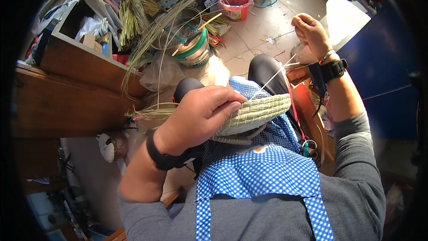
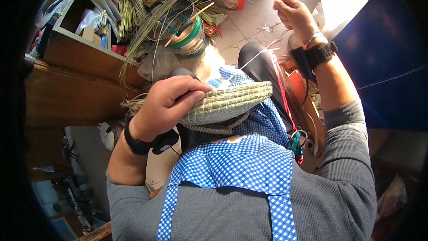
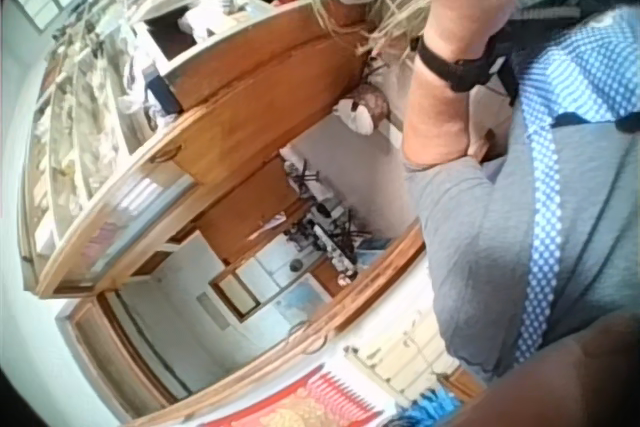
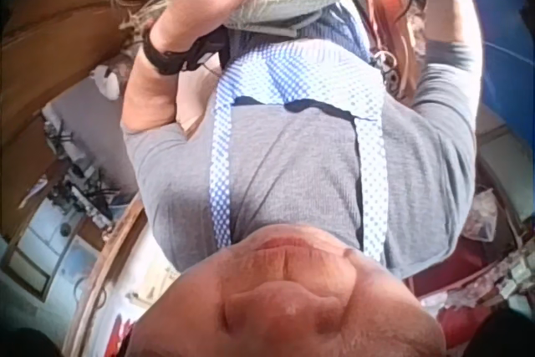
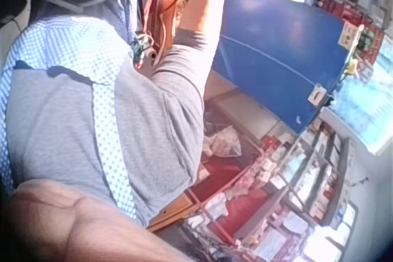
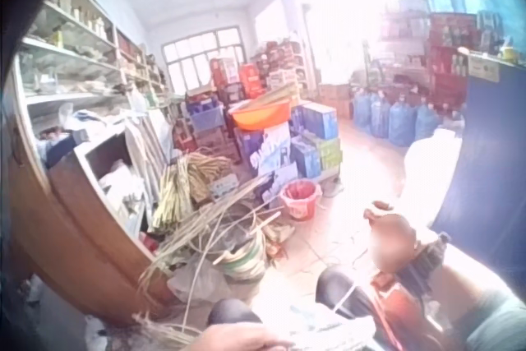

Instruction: The person weaves a small basket by hand using dried plant fibers, repeatedly threading strands through the rim and tightening the weave. The person occasionally lifts the basket to check its shape and continues weaving around the circumference.

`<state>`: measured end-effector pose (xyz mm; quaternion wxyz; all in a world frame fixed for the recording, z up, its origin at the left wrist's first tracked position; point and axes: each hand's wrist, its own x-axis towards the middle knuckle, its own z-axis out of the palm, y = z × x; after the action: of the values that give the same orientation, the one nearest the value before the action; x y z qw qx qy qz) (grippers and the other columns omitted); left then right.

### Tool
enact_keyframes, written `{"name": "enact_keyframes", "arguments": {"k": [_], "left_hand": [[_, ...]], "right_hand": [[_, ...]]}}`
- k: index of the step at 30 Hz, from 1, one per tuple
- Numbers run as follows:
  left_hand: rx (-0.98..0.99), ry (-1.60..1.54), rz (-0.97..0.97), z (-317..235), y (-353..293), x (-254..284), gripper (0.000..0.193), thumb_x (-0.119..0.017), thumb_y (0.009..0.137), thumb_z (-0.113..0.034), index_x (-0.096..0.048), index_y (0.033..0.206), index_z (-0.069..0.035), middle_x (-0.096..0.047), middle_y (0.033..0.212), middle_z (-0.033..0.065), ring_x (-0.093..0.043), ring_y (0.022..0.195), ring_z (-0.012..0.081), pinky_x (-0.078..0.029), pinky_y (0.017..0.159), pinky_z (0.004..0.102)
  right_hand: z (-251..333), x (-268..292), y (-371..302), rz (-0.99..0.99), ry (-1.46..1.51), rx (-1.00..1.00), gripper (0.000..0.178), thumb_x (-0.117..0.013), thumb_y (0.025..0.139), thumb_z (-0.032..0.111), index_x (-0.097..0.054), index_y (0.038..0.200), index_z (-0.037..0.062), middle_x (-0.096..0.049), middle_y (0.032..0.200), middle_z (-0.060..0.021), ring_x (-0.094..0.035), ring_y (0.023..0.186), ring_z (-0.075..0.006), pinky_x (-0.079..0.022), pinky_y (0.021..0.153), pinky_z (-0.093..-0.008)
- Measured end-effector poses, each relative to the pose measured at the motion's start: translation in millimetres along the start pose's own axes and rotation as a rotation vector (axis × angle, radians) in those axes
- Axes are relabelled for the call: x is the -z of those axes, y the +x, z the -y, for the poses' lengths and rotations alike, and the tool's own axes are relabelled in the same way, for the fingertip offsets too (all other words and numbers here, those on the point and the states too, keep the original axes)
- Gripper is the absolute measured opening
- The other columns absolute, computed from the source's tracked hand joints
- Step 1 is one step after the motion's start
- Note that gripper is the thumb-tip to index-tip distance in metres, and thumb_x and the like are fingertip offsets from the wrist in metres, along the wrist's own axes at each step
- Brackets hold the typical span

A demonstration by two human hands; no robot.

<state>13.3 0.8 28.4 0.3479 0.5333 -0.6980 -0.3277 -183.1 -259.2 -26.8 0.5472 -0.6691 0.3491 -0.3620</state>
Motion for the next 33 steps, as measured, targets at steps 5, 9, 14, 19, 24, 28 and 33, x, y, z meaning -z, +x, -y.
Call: {"name": "enact_keyframes", "arguments": {"k": [5, 9, 14, 19, 24, 28, 33], "left_hand": [[-0.001, -0.048, -0.051, 7.1, 3.7, -0.1, 0.016, -0.064, 0.093, -0.003, -0.068, 0.107, 0.001, -0.066, 0.090, 0.0095, -0.063, 0.079, 0.0170, -0.050, 0.071, 0.0287], [-0.112, 0.052, -0.096, 10.4, 3.8, 2.2, 0.017, -0.065, 0.091, -0.001, -0.068, 0.108, -0.001, -0.064, 0.085, 0.0098, -0.062, 0.075, 0.0202, -0.049, 0.068, 0.0306], [-0.081, 0.272, -0.156, 8.4, -6.3, 4.4, 0.013, -0.069, 0.090, -0.011, -0.069, 0.102, -0.006, -0.067, 0.084, 0.0137, -0.066, 0.074, 0.0297, -0.051, 0.066, 0.0370], [-0.037, -0.043, -0.232, 18.2, -0.9, -3.7, 0.012, -0.069, 0.086, -0.002, -0.068, 0.098, 0.001, -0.064, 0.077, 0.0126, -0.060, 0.065, 0.0278, -0.049, 0.061, 0.0343], [-0.159, 0.105, -0.211, 23.6, -2.2, -7.2, 0.011, -0.069, 0.085, -0.001, -0.067, 0.095, 0.001, -0.062, 0.072, 0.0132, -0.061, 0.065, 0.0285, -0.049, 0.061, 0.0355], [-0.148, 0.148, -0.232, 19.5, -3.9, -8.5, 0.010, -0.069, 0.086, -0.002, -0.067, 0.095, 0.001, -0.063, 0.073, 0.0141, -0.063, 0.067, 0.0293, -0.050, 0.062, 0.0352], [0.036, -0.135, -0.237, 3.7, -7.0, -8.7, 0.008, -0.066, 0.092, -0.004, -0.067, 0.099, 0.000, -0.068, 0.084, 0.0053, -0.062, 0.077, 0.0135, -0.050, 0.071, 0.0276]], "right_hand": [[-5.3, -35.8, -23.7, 0.953, 0.042, 0.050, 0.017, -0.067, 0.095, 0.017, -0.071, 0.104, 0.0030, -0.061, 0.079, 0.0022, -0.056, 0.075, -0.0064, -0.048, 0.067, -0.0238], [-1.7, -59.5, -25.8, 1.391, 0.026, -0.312, 0.020, -0.064, 0.098, 0.026, -0.073, 0.100, 0.0082, -0.054, 0.069, 0.0101, -0.047, 0.060, -0.0023, -0.035, 0.052, -0.0192], [16.8, -36.6, -5.6, 1.392, 0.072, -0.201, 0.031, -0.064, 0.098, 0.030, -0.070, 0.088, 0.0016, -0.053, 0.069, 0.0068, -0.046, 0.059, -0.0038, -0.033, 0.052, -0.0205], [41.6, -59.0, -42.5, 0.896, 0.580, -0.352, 0.027, -0.055, 0.103, 0.026, -0.061, 0.092, 0.0020, -0.055, 0.072, -0.0004, -0.045, 0.057, -0.0083, -0.032, 0.049, -0.0206], [63.3, -110.5, -56.7, 0.832, 0.665, -0.407, 0.023, -0.055, 0.103, 0.019, -0.054, 0.084, 0.0059, -0.038, 0.064, 0.0069, -0.033, 0.052, -0.0032, -0.024, 0.044, -0.0205], [81.6, -123.5, -56.1, 0.738, 0.505, -0.355, 0.025, -0.056, 0.103, 0.021, -0.056, 0.083, 0.0056, -0.041, 0.065, 0.0066, -0.035, 0.053, -0.0030, -0.027, 0.046, -0.0202], [90.6, -78.4, -58.8, 0.875, 0.220, 0.109, 0.021, -0.055, 0.104, 0.020, -0.064, 0.096, 0.0027, -0.060, 0.080, -0.0008, -0.050, 0.065, -0.0038, -0.038, 0.054, -0.0191]]}}
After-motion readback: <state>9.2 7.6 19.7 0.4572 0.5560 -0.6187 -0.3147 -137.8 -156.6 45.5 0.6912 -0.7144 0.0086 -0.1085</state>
